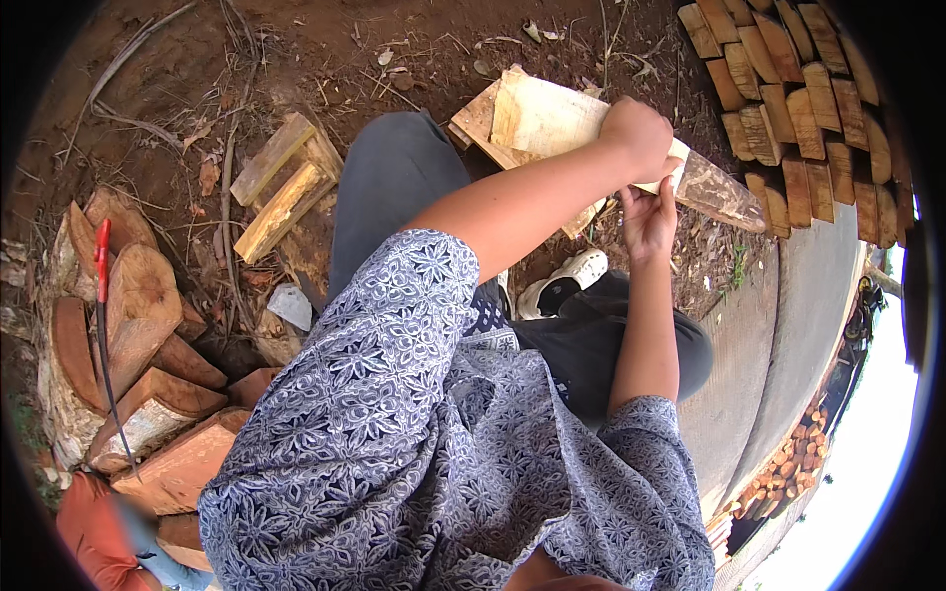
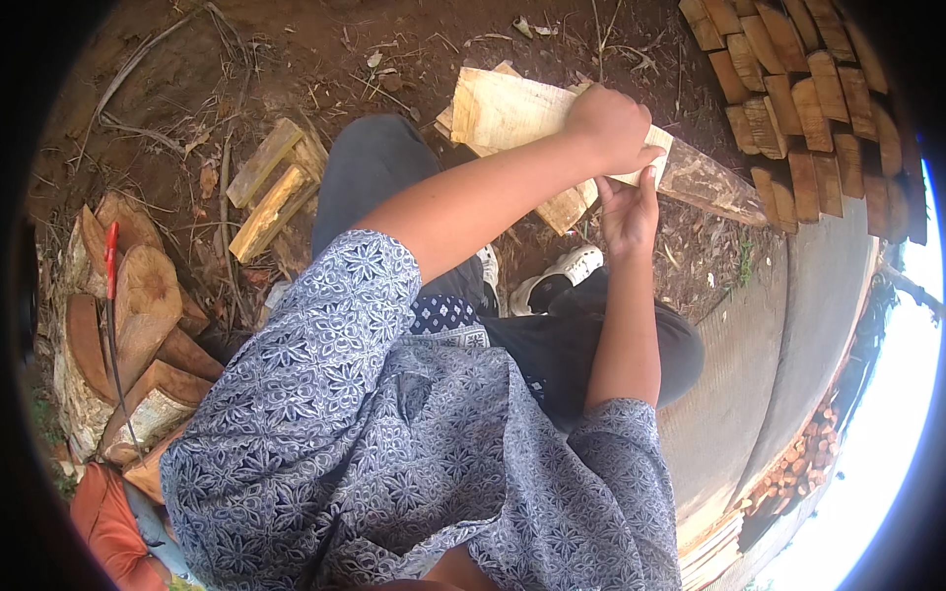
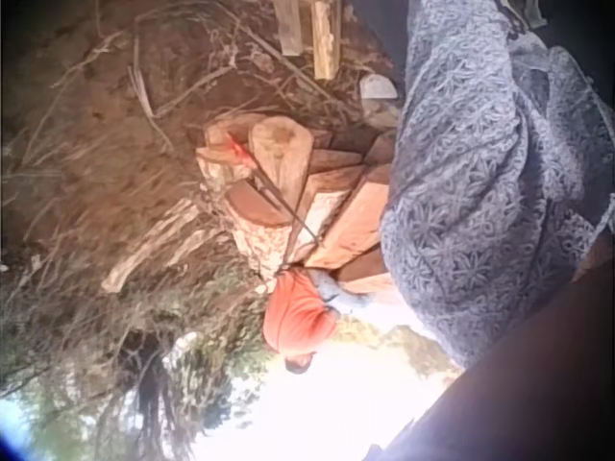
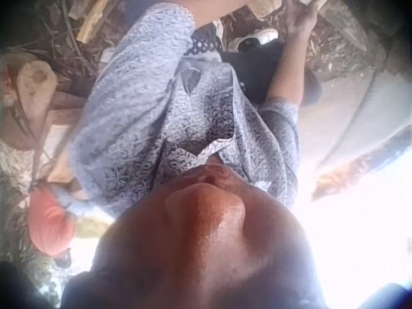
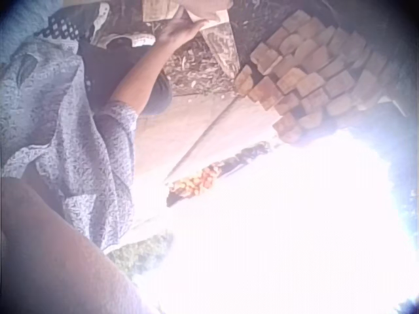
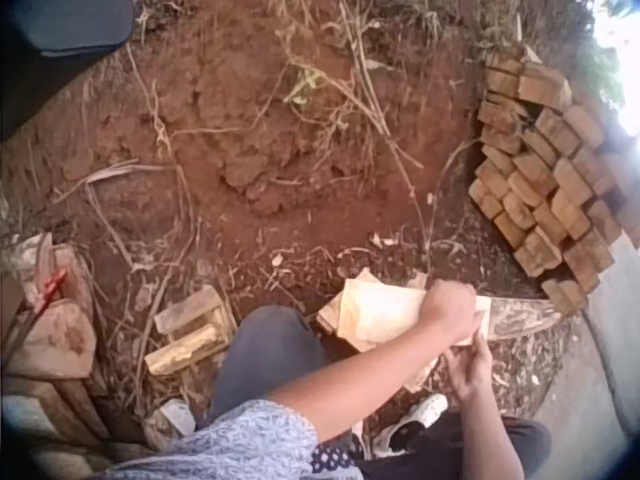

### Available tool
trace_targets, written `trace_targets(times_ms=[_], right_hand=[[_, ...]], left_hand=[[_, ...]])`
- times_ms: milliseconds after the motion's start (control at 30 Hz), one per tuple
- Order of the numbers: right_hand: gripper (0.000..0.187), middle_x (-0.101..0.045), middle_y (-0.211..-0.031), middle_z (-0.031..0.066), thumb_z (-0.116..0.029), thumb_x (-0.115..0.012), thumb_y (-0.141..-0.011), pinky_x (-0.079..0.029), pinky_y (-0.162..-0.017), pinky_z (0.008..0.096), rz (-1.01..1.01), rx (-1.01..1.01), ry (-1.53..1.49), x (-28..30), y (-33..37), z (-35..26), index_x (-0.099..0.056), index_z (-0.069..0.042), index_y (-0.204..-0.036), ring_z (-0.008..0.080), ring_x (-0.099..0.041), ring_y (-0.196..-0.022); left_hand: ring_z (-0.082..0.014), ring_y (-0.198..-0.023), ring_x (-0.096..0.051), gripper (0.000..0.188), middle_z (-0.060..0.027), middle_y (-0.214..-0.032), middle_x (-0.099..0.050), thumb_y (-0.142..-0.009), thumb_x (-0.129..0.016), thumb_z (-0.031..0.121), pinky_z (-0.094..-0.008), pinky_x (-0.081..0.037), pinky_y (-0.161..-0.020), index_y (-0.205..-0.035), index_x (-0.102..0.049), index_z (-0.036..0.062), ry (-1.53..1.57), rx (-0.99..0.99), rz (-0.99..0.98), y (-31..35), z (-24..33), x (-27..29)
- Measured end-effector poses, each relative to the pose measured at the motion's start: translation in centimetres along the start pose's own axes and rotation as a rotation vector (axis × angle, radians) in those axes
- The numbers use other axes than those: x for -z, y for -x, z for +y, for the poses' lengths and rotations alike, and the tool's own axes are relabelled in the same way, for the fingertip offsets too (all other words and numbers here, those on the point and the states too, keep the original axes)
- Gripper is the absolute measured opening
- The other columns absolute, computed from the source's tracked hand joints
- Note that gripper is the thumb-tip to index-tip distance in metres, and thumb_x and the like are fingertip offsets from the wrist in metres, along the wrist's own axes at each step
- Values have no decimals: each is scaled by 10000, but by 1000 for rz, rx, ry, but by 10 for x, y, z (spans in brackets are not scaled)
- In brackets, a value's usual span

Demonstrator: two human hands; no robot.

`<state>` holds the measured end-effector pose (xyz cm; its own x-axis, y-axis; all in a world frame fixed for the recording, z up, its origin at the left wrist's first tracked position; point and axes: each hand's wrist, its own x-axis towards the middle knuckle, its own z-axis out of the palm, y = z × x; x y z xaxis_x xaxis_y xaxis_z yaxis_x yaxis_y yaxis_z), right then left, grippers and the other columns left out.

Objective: The person sits on the ground and uses a hand saw to cut a piece of wood. They hold the wood steady with one hand and saw through it with the other, then inspect the cut piece.

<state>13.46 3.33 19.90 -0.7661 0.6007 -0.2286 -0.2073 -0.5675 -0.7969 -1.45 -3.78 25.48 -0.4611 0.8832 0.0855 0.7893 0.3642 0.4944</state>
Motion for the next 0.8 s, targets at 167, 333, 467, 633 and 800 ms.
trace_targets(times_ms=[167,333,467,633,800], right_hand=[[442,-599,-1399,167,-305,-545,-1084,-534,-1088,521,185,64,82,37,-8,6,-479,-26,-1420,327,-601,-1284],[539,-523,-1479,194,-345,-588,-1058,-431,-1166,580,453,44,-11,98,-4,27,-446,-15,-1460,385,-489,-1393],[552,-496,-1505,194,-351,-567,-1068,-409,-1185,583,517,-34,-174,150,0,68,-414,-27,-1488,386,-458,-1418],[616,-396,-1578,214,-347,-587,-1064,-400,-1194,555,615,-137,-338,191,10,118,-342,-34,-1534,398,-350,-1491],[786,-245,-1663,221,-481,-587,-1041,-359,-1205,483,667,-269,-167,182,16,139,-217,-84,-1611,418,-300,-1518]], left_hand=[[-323,-1317,-536,802,-204,-1382,-584,-940,-459,758,-497,-394,-1059,-1421,-575,126,-53,-67,125,-6,-36,-32],[-356,-1396,-473,782,-199,-1498,-498,-1014,-411,662,-526,-438,-1111,-1534,-431,79,42,437,68,2,-181,-69],[-377,-1451,-430,866,-236,-1593,-400,-991,-448,652,-515,-392,-1163,-1598,-311,51,97,945,-300,22,-274,-110],[-391,-1390,-508,841,-257,-1524,-490,-971,-530,601,-475,-397,-1159,-1546,-390,5,272,843,-284,6,-291,-145],[-358,-1263,-616,692,-233,-1372,-633,-981,-589,524,-448,-450,-1070,-1393,-559,-31,510,786,-304,5,-308,-154]])
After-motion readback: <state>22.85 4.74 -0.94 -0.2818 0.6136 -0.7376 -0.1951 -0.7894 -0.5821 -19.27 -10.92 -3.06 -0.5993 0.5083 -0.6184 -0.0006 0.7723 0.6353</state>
